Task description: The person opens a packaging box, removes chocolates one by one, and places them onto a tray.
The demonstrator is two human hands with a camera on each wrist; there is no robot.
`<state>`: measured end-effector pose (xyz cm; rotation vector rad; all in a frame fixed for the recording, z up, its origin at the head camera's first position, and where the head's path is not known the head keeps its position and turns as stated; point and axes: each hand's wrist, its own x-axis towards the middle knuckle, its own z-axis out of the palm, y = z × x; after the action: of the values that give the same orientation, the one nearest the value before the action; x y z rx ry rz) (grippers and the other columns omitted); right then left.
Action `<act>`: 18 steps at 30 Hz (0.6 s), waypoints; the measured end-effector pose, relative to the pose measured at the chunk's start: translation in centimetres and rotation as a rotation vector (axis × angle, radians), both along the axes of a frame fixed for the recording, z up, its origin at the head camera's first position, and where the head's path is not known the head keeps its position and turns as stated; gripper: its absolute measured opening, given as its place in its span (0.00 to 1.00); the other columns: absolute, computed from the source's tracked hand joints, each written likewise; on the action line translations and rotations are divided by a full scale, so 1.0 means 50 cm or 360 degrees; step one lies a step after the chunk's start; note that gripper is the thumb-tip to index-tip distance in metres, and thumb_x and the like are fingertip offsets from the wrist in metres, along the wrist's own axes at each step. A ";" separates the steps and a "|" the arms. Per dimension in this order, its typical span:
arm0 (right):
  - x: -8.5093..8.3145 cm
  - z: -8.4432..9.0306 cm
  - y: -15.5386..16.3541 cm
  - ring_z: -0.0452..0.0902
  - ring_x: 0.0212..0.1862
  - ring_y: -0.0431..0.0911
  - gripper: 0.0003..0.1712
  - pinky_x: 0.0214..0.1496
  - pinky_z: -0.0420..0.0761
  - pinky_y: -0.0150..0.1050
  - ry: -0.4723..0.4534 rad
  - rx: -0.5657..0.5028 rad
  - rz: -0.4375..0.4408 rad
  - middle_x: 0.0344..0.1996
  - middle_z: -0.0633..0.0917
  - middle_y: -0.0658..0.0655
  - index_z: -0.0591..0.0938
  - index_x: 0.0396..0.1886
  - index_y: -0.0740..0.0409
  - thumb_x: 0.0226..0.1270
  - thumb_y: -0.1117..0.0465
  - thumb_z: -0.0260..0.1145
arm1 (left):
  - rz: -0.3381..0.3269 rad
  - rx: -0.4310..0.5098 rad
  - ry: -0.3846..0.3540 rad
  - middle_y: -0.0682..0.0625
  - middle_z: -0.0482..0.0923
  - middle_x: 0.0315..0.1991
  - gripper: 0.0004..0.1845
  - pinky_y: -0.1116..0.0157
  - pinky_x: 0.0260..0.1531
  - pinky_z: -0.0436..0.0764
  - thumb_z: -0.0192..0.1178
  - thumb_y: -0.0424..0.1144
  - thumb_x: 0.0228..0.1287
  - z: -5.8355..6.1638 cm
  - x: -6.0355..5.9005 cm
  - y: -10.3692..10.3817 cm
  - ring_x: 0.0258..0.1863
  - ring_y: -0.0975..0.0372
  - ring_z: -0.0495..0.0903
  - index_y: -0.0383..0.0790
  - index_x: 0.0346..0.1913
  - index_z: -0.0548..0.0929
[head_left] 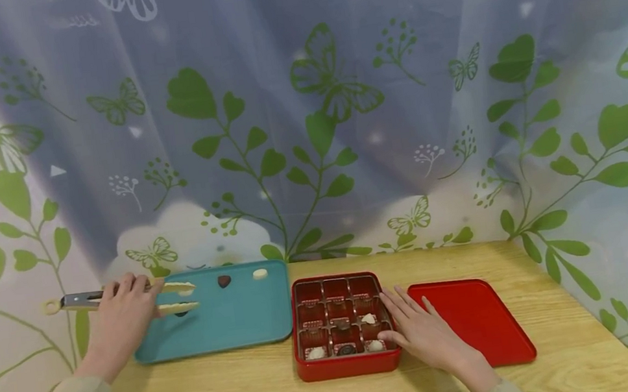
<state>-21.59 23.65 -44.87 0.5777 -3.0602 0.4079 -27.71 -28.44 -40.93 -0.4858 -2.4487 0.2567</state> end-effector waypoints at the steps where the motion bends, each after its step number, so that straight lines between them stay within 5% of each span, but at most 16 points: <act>1: 0.001 0.002 0.000 0.44 0.81 0.58 0.46 0.75 0.47 0.70 -0.0002 -0.0001 0.0002 0.81 0.52 0.60 0.55 0.82 0.57 0.76 0.36 0.54 | 0.0010 -0.0006 -0.0003 0.37 0.79 0.42 0.25 0.43 0.44 0.72 0.75 0.41 0.50 0.002 0.001 0.007 0.47 0.42 0.73 0.39 0.53 0.87; 6: 0.003 0.006 0.001 0.44 0.81 0.58 0.47 0.75 0.47 0.70 -0.0009 -0.0006 0.0002 0.81 0.52 0.60 0.55 0.82 0.57 0.76 0.35 0.53 | 0.0073 -0.0039 -0.0094 0.38 0.80 0.47 0.24 0.43 0.47 0.73 0.74 0.40 0.54 0.010 0.006 0.048 0.51 0.43 0.73 0.42 0.56 0.86; 18: 0.001 0.002 0.002 0.44 0.81 0.58 0.47 0.75 0.48 0.70 0.0004 -0.0003 0.0003 0.81 0.52 0.59 0.55 0.82 0.57 0.75 0.35 0.53 | -0.0130 -0.0030 0.0006 0.44 0.80 0.44 0.28 0.49 0.45 0.75 0.77 0.47 0.49 0.028 0.014 0.145 0.48 0.48 0.75 0.44 0.57 0.87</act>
<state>-21.54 23.73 -44.76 0.5802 -3.0572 0.4093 -26.99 -21.20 -39.50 -0.5914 -2.4185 0.2466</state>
